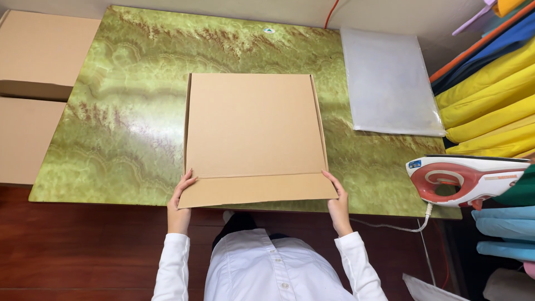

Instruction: The person prepares shipping materials by assembling boxes and preparing plastic bags, then removes a shirt from a hanger, folds it, seals it in a plastic bag using an iron as a heat sealer, and places it into a box.

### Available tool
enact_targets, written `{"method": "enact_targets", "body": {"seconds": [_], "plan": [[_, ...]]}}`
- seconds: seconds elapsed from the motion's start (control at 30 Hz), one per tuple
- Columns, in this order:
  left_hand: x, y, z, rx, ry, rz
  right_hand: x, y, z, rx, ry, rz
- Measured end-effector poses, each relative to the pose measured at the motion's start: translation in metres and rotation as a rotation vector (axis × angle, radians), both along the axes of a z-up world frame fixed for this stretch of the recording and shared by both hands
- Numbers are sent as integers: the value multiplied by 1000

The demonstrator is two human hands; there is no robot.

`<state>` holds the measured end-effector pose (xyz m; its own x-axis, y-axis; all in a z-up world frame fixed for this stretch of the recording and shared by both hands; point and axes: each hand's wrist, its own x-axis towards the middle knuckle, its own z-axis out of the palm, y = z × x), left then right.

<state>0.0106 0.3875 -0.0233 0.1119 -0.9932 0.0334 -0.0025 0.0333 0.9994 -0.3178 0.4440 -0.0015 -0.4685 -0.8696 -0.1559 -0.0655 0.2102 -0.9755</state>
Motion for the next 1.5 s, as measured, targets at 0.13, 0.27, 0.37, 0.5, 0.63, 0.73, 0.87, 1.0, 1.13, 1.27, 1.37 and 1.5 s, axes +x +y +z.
{"method": "enact_targets", "body": {"seconds": [0.13,0.27,0.37,0.5,0.63,0.73,0.87,1.0,1.13,1.27,1.37,1.5], "plan": [[4,-1,-3,-12,-118,-18,4,-2,1,-3,40,-17],[9,0,6,14,-349,-94,-5,-1,-22,39,234,8],[15,1,10,119,-573,-153,-3,2,-11,83,365,93],[13,2,19,239,-926,-261,-19,5,-15,173,616,289],[7,5,6,238,-1013,-300,-25,7,-19,288,646,423],[1,4,2,222,-968,-265,-26,6,-20,316,633,438],[-1,3,-8,230,-979,-269,-21,8,-12,334,612,436],[-2,2,10,261,-978,-327,-24,4,8,309,565,492],[2,-1,27,358,-1044,-421,-43,1,12,413,571,698],[1,-5,5,212,-1130,-285,-34,-14,12,315,603,611],[1,-11,-24,55,-1133,-145,-22,-23,-6,314,651,529],[2,-17,-46,12,-1144,-66,-3,-26,-11,208,638,428]]}}
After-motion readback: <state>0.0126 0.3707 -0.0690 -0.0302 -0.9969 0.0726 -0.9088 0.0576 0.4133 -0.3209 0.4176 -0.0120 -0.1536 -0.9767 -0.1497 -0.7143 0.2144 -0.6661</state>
